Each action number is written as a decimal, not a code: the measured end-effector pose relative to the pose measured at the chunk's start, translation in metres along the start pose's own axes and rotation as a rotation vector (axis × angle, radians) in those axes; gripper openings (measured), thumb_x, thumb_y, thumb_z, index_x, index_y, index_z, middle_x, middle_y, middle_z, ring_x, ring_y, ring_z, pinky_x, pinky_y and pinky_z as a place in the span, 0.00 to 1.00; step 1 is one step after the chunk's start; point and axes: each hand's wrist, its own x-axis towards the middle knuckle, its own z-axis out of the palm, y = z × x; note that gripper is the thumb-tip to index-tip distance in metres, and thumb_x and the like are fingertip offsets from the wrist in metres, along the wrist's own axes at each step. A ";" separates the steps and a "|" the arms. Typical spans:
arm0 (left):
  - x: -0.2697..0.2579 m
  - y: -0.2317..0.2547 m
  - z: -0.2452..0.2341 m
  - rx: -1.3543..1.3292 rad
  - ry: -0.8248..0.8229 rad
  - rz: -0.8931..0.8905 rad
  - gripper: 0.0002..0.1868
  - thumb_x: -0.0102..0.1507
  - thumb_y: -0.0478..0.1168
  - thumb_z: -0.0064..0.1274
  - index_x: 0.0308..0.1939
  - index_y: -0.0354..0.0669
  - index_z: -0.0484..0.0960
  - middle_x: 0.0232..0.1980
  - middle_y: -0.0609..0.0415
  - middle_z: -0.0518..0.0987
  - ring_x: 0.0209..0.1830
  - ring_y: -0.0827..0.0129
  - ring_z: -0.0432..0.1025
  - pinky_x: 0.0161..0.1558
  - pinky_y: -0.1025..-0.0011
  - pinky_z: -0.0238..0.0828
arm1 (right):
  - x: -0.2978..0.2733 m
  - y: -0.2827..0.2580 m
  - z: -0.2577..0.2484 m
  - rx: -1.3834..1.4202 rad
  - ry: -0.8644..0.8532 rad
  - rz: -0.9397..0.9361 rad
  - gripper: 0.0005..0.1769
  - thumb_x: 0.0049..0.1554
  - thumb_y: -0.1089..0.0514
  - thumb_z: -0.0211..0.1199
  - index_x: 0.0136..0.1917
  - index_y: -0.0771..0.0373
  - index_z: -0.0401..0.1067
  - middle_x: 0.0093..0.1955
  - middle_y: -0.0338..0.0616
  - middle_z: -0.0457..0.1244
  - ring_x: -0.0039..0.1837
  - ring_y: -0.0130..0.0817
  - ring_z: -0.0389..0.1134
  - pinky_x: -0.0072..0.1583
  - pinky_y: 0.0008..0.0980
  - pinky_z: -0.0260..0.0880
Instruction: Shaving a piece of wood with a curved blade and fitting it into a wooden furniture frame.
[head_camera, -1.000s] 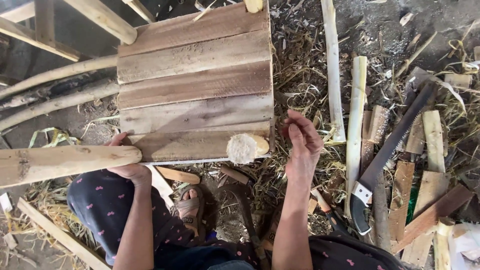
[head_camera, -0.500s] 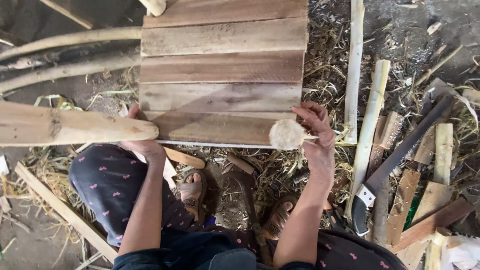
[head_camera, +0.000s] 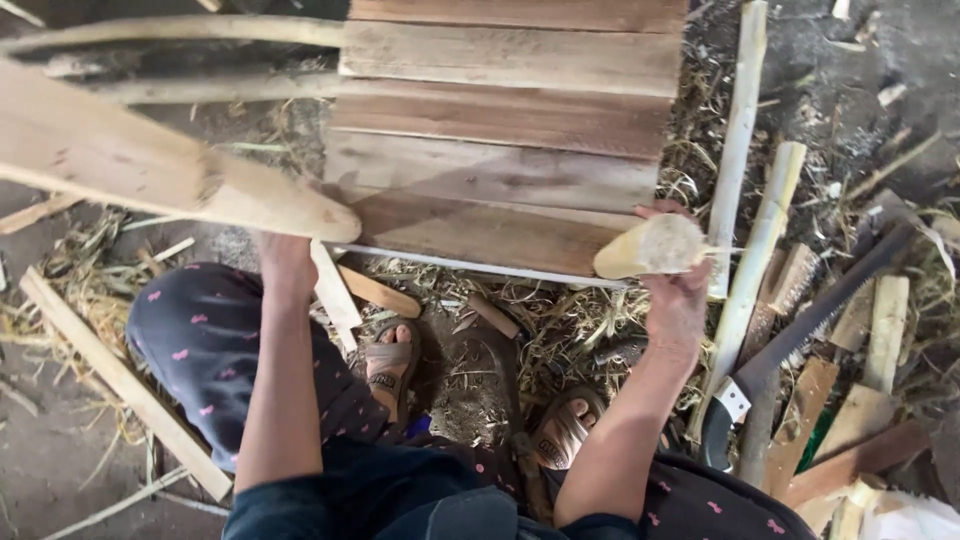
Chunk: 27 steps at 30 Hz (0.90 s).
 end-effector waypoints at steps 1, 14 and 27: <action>0.005 0.001 -0.001 0.002 0.010 0.006 0.09 0.61 0.30 0.46 0.46 0.39 0.76 0.42 0.51 0.77 0.41 0.69 0.73 0.48 0.68 0.75 | -0.002 0.006 -0.003 -0.023 0.036 -0.001 0.29 0.49 0.66 0.60 0.64 0.58 0.59 0.60 0.53 0.58 0.57 0.40 0.60 0.62 0.42 0.61; 0.026 0.000 0.011 0.014 0.096 0.074 0.09 0.61 0.30 0.47 0.45 0.38 0.76 0.42 0.52 0.77 0.41 0.69 0.73 0.47 0.69 0.75 | 0.000 -0.010 0.036 -0.084 0.135 -0.104 0.23 0.54 0.61 0.58 0.62 0.62 0.60 0.62 0.54 0.57 0.63 0.40 0.59 0.65 0.37 0.61; 0.016 -0.017 0.014 0.036 0.127 0.078 0.09 0.61 0.30 0.47 0.45 0.38 0.76 0.41 0.52 0.77 0.40 0.69 0.73 0.47 0.69 0.74 | 0.011 0.017 0.056 -0.065 0.411 -0.270 0.22 0.53 0.36 0.53 0.49 0.54 0.60 0.56 0.34 0.52 0.62 0.31 0.51 0.69 0.41 0.48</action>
